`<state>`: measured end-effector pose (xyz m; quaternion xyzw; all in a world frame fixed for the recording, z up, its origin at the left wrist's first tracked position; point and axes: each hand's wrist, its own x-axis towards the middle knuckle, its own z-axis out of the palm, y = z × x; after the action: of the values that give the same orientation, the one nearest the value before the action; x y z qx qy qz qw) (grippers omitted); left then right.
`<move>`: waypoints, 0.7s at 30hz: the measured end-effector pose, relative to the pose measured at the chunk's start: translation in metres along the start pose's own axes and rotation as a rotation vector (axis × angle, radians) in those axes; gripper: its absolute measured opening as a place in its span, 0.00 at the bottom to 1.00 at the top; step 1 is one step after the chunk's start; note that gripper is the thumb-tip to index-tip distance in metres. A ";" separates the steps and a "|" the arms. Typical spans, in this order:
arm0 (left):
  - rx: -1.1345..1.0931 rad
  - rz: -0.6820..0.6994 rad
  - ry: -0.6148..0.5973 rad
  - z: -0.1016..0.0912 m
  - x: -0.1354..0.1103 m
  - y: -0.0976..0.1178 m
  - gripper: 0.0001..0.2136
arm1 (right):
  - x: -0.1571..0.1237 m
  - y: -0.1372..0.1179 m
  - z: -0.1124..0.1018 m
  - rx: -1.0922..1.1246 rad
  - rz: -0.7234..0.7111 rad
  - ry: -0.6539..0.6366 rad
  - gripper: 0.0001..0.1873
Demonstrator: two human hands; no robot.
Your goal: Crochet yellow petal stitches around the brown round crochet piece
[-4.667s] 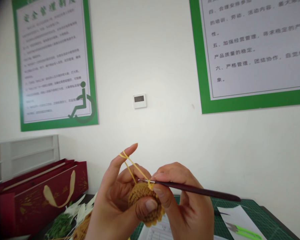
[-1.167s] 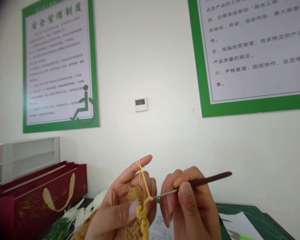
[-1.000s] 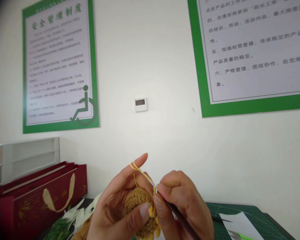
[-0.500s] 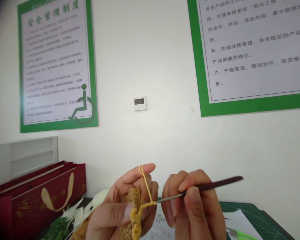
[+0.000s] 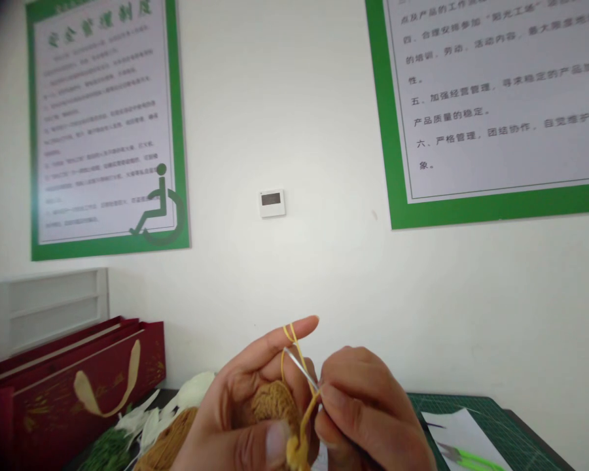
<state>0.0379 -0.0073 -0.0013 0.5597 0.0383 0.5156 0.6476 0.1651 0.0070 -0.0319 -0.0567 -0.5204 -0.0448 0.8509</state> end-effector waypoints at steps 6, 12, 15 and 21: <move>-0.189 0.098 -0.074 -0.009 -0.001 0.004 0.33 | 0.022 -0.003 -0.008 0.433 0.324 0.026 0.06; 0.008 0.141 0.119 -0.004 -0.001 0.005 0.32 | 0.027 -0.006 -0.014 0.358 0.279 0.018 0.05; 0.048 0.129 0.100 -0.005 0.000 0.005 0.31 | 0.018 -0.010 -0.003 0.308 0.235 -0.067 0.03; 0.082 0.084 0.034 -0.013 0.000 0.006 0.31 | 0.008 -0.013 0.006 0.282 0.244 -0.091 0.04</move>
<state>0.0262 0.0005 -0.0019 0.5780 0.0470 0.5497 0.6013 0.1618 -0.0055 -0.0214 -0.0015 -0.5486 0.1347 0.8252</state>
